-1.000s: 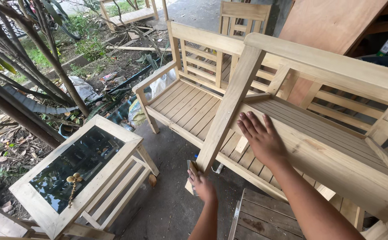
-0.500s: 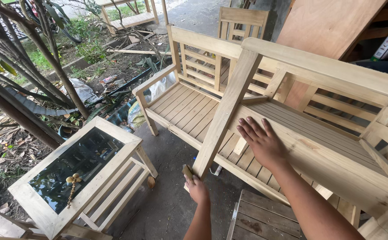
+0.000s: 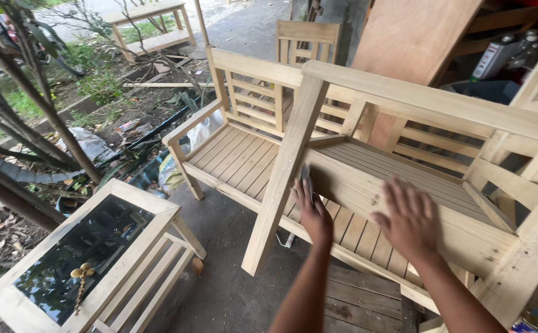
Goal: The person sands a wooden bench frame using a sanding block, working over the seat slats, rails, and legs. They steady the bench with one hand while rubbing the block along the wood surfaces, repositioning around the furniture to sand different sides and edges.
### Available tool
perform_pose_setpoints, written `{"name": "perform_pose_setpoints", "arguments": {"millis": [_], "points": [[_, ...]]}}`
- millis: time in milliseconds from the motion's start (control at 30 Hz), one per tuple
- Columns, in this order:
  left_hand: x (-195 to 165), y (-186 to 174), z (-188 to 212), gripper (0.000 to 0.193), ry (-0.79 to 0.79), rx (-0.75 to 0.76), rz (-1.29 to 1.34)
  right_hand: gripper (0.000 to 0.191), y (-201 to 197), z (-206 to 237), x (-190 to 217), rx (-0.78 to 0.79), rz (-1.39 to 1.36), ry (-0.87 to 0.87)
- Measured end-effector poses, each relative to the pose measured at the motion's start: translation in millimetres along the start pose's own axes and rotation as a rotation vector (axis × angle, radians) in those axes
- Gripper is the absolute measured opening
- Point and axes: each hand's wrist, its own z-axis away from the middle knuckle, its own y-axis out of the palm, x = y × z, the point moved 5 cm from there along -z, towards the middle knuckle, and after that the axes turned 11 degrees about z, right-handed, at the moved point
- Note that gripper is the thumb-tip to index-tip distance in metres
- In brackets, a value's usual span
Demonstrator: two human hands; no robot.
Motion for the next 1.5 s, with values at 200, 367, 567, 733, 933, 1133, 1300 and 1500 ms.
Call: {"name": "perform_pose_setpoints", "arguments": {"millis": [200,367,567,733,933,1133,1300,1500], "points": [[35.3,93.7,110.4,0.046,-0.782,-0.159,0.761,0.056,26.1,31.9,-40.5,-0.146,-0.149,0.32],[54.3,40.5,5.1,0.025,-0.541,-0.148,0.568,0.05,21.2,28.0,-40.7,-0.111,-0.121,0.299],[26.8,63.6,55.2,0.052,-0.644,0.003,0.603,0.038,3.0,27.1,-45.0,-0.188,-0.226,0.307],[3.7,104.3,138.8,0.054,-0.651,0.159,0.832,0.037,10.8,29.9,-50.2,-0.115,-0.434,0.282],[28.4,93.0,104.3,0.04,-0.825,0.207,0.946,0.057,29.5,37.3,-72.7,-0.022,-0.686,0.093],[15.7,38.7,91.7,0.04,-0.552,0.231,0.428,0.06,25.8,64.8,-99.4,0.189,-0.509,0.108],[-32.8,-12.2,46.8,0.042,-0.018,0.059,-0.06,0.061,16.1,67.7,-100.5,0.192,-0.396,0.134],[-25.2,52.2,-31.2,0.087,0.109,0.355,-0.343,0.061,19.3,67.1,-97.6,0.233,-0.403,0.111]]}}
